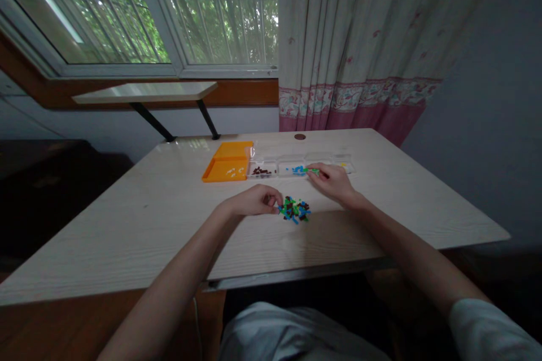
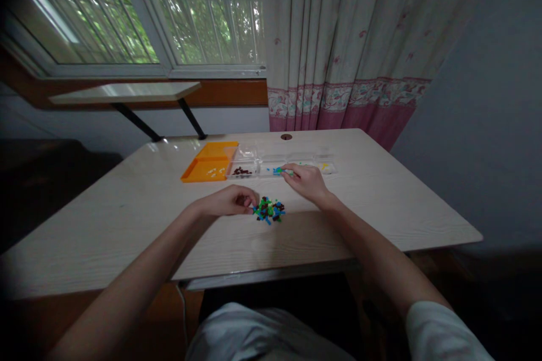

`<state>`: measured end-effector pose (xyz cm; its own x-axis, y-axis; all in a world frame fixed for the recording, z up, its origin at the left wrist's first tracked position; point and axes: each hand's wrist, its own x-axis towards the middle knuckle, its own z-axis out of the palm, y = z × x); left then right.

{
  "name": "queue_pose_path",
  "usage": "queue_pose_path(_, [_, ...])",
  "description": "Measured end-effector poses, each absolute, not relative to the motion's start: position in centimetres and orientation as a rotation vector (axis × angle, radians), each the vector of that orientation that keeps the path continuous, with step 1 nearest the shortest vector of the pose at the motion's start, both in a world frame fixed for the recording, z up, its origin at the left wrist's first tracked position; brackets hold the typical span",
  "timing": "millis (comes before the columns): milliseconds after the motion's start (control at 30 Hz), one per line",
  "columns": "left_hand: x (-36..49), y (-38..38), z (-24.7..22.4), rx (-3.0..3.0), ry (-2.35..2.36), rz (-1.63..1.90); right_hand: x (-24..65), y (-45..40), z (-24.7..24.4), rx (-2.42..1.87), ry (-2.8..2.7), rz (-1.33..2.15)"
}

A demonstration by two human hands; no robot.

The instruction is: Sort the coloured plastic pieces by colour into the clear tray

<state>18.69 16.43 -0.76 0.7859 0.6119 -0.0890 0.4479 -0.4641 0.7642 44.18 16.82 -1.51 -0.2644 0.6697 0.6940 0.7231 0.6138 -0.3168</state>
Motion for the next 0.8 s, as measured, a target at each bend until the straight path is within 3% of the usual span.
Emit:
queue_pose_path(600, [18.7, 16.5, -1.1, 2.155, 0.812, 0.356, 47.3, 19.9, -2.5, -1.560, -1.820, -0.023])
queue_pose_path(800, [18.4, 16.4, -0.6, 2.153, 0.855, 0.314, 47.1, 19.6, -2.5, -1.517, -1.899, 0.034])
